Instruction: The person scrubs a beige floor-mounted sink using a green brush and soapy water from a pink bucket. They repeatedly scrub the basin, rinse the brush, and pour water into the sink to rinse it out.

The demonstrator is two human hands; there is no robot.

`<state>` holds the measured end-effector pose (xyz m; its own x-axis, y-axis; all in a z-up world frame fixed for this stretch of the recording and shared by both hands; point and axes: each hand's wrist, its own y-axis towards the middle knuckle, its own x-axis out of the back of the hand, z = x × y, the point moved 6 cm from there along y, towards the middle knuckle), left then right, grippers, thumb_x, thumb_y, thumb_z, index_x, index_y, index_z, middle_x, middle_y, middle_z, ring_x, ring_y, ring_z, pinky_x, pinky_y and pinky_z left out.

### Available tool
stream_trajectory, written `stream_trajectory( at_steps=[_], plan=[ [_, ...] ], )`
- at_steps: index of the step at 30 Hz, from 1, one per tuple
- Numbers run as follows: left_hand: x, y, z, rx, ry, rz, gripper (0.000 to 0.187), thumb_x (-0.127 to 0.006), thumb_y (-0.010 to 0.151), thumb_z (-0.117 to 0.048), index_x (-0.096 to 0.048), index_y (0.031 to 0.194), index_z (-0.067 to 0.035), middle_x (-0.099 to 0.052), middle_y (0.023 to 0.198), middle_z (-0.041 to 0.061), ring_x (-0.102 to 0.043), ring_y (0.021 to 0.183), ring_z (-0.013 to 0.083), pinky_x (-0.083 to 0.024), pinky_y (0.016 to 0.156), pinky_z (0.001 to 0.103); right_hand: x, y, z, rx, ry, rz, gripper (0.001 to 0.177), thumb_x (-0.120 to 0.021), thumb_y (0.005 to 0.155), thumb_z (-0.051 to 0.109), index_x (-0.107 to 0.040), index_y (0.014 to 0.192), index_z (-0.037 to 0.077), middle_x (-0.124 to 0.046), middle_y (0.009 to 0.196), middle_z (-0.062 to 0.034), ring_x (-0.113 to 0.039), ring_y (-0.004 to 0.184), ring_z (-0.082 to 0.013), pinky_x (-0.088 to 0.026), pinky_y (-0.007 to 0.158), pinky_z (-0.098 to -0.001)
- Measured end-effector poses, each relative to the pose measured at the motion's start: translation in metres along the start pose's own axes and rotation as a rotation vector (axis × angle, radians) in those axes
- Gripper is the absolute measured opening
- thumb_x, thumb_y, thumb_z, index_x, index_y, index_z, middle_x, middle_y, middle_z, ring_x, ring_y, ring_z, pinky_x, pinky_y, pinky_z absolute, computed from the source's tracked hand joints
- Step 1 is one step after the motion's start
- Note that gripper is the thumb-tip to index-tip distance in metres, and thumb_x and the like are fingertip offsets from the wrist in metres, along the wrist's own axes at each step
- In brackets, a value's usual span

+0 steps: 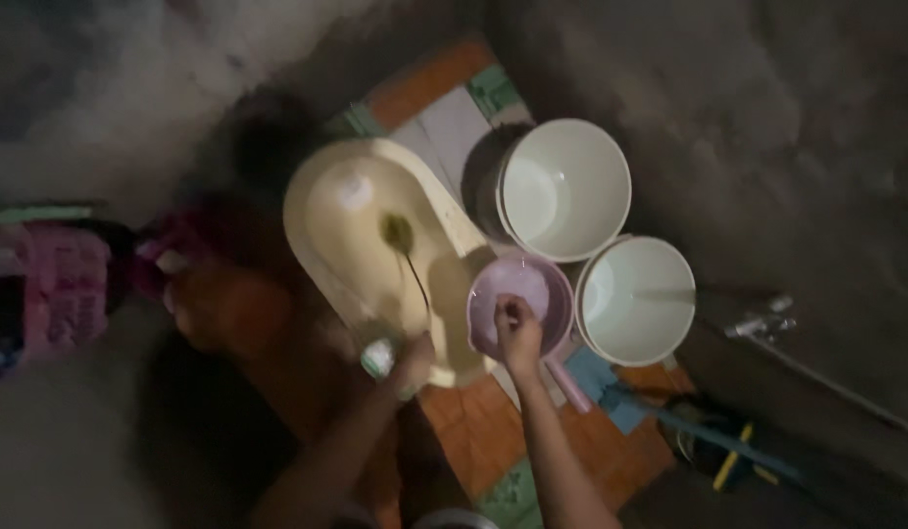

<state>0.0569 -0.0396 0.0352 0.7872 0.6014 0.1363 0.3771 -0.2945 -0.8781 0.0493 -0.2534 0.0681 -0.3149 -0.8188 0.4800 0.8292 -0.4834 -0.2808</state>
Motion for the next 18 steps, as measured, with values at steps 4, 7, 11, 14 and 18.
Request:
stream_trajectory(
  at_steps=[4,7,11,14,18],
  plan=[
    [-0.015,-0.007,0.000,-0.054,0.015,0.005,0.043,-0.061,0.096,-0.020,-0.056,0.136,-0.005,-0.074,0.085,0.019,-0.066,0.060,0.0218,-0.056,0.056,0.031,0.011,-0.001,-0.010,0.020,-0.112,-0.045,0.021,-0.068,0.097,0.014,-0.071,0.117,0.005,-0.076,0.103,-0.0105,-0.073,0.090,-0.0160,-0.059,0.077,-0.0293],
    [-0.050,-0.064,0.042,-0.061,0.016,0.046,0.042,-0.058,0.098,-0.021,-0.055,0.138,-0.006,-0.074,0.082,0.019,-0.065,0.057,0.0216,-0.055,0.055,0.031,0.014,-0.014,-0.013,-0.070,-0.090,-0.032,0.023,-0.065,0.096,0.011,-0.072,0.117,0.006,-0.077,0.100,-0.0114,-0.073,0.083,-0.0189,-0.057,0.072,-0.0311],
    [-0.001,-0.014,0.045,0.032,0.013,-0.023,0.041,-0.053,0.102,-0.023,-0.055,0.139,-0.007,-0.074,0.078,0.019,-0.064,0.053,0.0213,-0.055,0.053,0.031,0.010,-0.010,-0.002,0.040,-0.085,-0.006,0.025,-0.066,0.093,0.010,-0.071,0.117,0.005,-0.076,0.103,-0.0123,-0.074,0.088,-0.0204,-0.058,0.073,-0.0322],
    [0.013,0.017,0.015,0.022,0.003,-0.057,0.040,-0.050,0.104,-0.024,-0.055,0.141,-0.007,-0.075,0.076,0.019,-0.063,0.050,0.0211,-0.054,0.053,0.031,0.001,-0.011,-0.009,-0.007,-0.174,0.016,0.026,-0.069,0.094,0.013,-0.070,0.118,0.005,-0.076,0.107,-0.0134,-0.075,0.093,-0.0228,-0.059,0.082,-0.0338],
    [-0.057,-0.051,0.000,-0.164,0.100,-0.127,0.040,-0.045,0.108,-0.025,-0.054,0.142,-0.008,-0.075,0.072,0.019,-0.062,0.046,0.0208,-0.053,0.051,0.031,0.030,-0.016,0.007,0.327,-0.578,-0.206,0.039,-0.076,0.084,0.012,-0.070,0.122,0.002,-0.070,0.119,-0.0193,-0.067,0.107,-0.0389,-0.053,0.095,-0.0464]
  ],
)
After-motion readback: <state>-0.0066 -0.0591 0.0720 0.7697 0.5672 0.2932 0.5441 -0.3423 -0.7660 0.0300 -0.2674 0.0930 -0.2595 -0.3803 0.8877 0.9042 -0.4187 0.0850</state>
